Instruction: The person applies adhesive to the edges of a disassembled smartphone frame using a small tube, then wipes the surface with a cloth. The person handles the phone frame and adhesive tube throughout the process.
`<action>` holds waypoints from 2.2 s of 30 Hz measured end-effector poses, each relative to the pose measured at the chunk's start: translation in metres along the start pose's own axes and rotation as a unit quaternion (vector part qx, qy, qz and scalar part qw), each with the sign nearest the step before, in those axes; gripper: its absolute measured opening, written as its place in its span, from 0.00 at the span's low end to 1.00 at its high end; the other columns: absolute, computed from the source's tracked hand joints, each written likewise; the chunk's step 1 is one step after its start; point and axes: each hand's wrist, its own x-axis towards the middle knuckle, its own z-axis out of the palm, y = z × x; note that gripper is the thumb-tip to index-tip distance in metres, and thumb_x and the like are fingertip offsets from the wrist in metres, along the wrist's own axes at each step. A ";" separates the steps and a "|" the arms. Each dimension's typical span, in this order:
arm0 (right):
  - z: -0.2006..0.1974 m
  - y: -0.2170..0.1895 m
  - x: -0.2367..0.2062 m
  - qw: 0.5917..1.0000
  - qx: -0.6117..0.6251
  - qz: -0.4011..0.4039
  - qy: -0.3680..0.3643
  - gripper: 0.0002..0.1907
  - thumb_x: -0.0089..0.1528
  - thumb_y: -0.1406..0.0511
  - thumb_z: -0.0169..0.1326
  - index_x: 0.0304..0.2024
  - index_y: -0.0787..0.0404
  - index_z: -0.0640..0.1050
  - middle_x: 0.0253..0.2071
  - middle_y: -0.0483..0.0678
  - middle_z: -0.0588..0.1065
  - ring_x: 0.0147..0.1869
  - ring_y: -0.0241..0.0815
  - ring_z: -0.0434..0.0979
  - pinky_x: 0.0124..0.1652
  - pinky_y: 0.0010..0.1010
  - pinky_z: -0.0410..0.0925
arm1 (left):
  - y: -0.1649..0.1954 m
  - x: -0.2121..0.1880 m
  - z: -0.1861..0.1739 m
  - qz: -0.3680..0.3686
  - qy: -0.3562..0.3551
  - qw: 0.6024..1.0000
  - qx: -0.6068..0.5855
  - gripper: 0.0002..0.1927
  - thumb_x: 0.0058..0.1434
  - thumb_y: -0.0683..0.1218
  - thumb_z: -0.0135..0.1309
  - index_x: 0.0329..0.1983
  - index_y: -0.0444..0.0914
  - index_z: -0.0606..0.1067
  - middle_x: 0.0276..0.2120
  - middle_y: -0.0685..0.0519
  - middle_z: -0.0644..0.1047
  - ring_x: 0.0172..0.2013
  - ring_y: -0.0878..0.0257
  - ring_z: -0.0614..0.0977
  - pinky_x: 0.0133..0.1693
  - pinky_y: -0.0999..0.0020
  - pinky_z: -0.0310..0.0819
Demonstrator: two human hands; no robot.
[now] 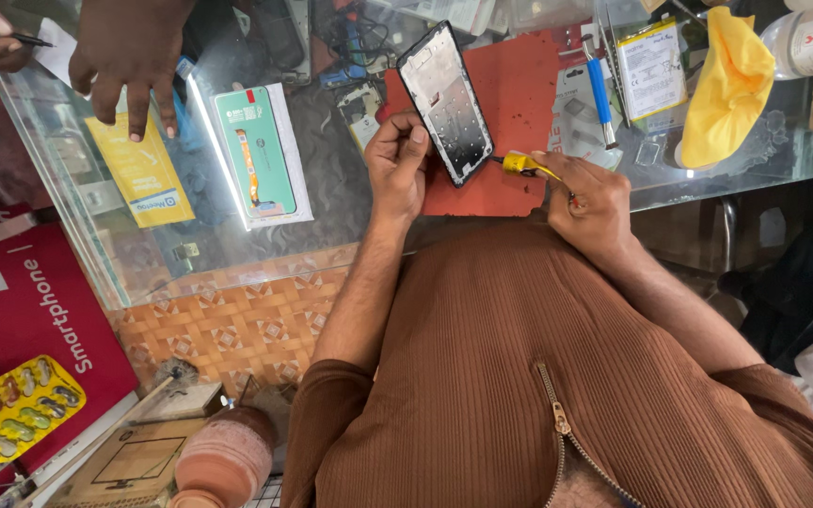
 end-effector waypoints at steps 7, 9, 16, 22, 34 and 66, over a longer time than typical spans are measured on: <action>0.000 0.000 0.000 1.000 -0.006 0.008 0.004 0.22 0.59 0.82 0.53 0.54 0.64 0.80 0.44 0.57 0.81 0.43 0.52 0.84 0.40 0.35 0.75 | 0.000 0.000 0.000 0.001 0.000 1.000 -0.002 0.09 0.70 0.42 0.59 0.48 0.31 0.75 0.36 0.56 0.76 0.35 0.71 0.73 0.41 0.75 0.67; 0.000 0.000 0.001 1.000 -0.002 0.009 0.004 0.22 0.59 0.82 0.52 0.54 0.65 0.80 0.44 0.57 0.81 0.44 0.52 0.84 0.41 0.35 0.75 | 0.000 0.001 0.001 0.006 0.000 1.000 0.001 0.10 0.70 0.42 0.59 0.48 0.31 0.75 0.36 0.56 0.77 0.35 0.71 0.73 0.41 0.75 0.67; 0.001 0.000 0.001 1.000 0.005 0.004 0.011 0.23 0.58 0.83 0.50 0.54 0.65 0.80 0.46 0.58 0.81 0.47 0.52 0.84 0.44 0.35 0.76 | -0.001 0.001 0.001 0.012 -0.001 1.000 0.001 0.10 0.70 0.42 0.59 0.48 0.31 0.75 0.35 0.57 0.76 0.34 0.72 0.71 0.40 0.76 0.65; 0.001 0.002 0.001 1.000 0.003 0.004 0.013 0.23 0.58 0.83 0.50 0.54 0.66 0.80 0.46 0.58 0.81 0.47 0.52 0.85 0.44 0.36 0.76 | -0.001 0.001 0.000 0.007 0.001 1.000 0.001 0.10 0.70 0.43 0.60 0.47 0.31 0.75 0.35 0.57 0.76 0.34 0.71 0.71 0.40 0.76 0.65; 0.002 0.004 0.003 1.000 -0.001 0.000 0.022 0.22 0.59 0.83 0.52 0.54 0.67 0.80 0.45 0.59 0.81 0.45 0.53 0.84 0.43 0.36 0.76 | 0.000 0.001 0.001 0.009 0.004 1.000 0.005 0.10 0.70 0.42 0.59 0.48 0.31 0.75 0.35 0.56 0.76 0.34 0.71 0.72 0.40 0.75 0.66; 0.003 0.004 0.006 0.999 -0.005 -0.017 0.035 0.21 0.60 0.82 0.53 0.54 0.66 0.80 0.46 0.58 0.80 0.45 0.52 0.84 0.42 0.35 0.75 | 0.001 0.002 0.002 0.010 0.005 1.000 0.007 0.10 0.70 0.42 0.59 0.48 0.30 0.75 0.35 0.55 0.76 0.35 0.70 0.72 0.40 0.74 0.67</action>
